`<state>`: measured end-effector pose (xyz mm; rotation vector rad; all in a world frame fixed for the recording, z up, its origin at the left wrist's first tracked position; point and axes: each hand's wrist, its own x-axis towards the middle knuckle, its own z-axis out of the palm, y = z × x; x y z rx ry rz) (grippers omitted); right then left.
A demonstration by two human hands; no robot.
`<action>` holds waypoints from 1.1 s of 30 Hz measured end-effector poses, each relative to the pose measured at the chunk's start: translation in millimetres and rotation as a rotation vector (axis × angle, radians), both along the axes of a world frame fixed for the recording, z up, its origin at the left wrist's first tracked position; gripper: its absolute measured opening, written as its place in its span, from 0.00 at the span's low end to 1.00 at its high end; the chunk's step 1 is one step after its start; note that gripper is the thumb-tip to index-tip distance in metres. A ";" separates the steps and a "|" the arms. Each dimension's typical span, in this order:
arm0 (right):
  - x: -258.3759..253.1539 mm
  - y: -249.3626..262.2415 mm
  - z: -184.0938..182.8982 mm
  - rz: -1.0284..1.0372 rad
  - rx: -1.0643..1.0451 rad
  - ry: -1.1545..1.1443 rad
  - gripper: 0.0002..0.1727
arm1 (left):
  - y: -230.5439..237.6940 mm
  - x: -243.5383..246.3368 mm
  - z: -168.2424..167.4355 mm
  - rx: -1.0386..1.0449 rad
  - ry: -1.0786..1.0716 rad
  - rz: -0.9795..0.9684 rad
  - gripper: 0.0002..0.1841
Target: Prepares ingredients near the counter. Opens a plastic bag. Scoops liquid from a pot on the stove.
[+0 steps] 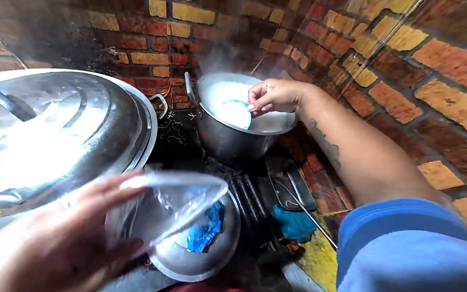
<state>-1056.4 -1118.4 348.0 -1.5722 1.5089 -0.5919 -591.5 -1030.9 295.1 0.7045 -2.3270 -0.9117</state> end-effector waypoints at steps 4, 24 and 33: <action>-7.4 21.9 3.1 -0.352 -0.063 -0.260 0.01 | -42.4 -43.4 73.0 -0.048 -0.059 0.226 0.40; 57.4 71.1 31.6 -0.497 -1.002 0.372 0.12 | -80.4 -259.8 161.4 0.100 -0.064 0.137 0.32; 82.4 77.0 54.8 -0.297 -0.640 1.028 0.16 | -100.9 -265.1 155.5 0.069 -0.182 0.110 0.27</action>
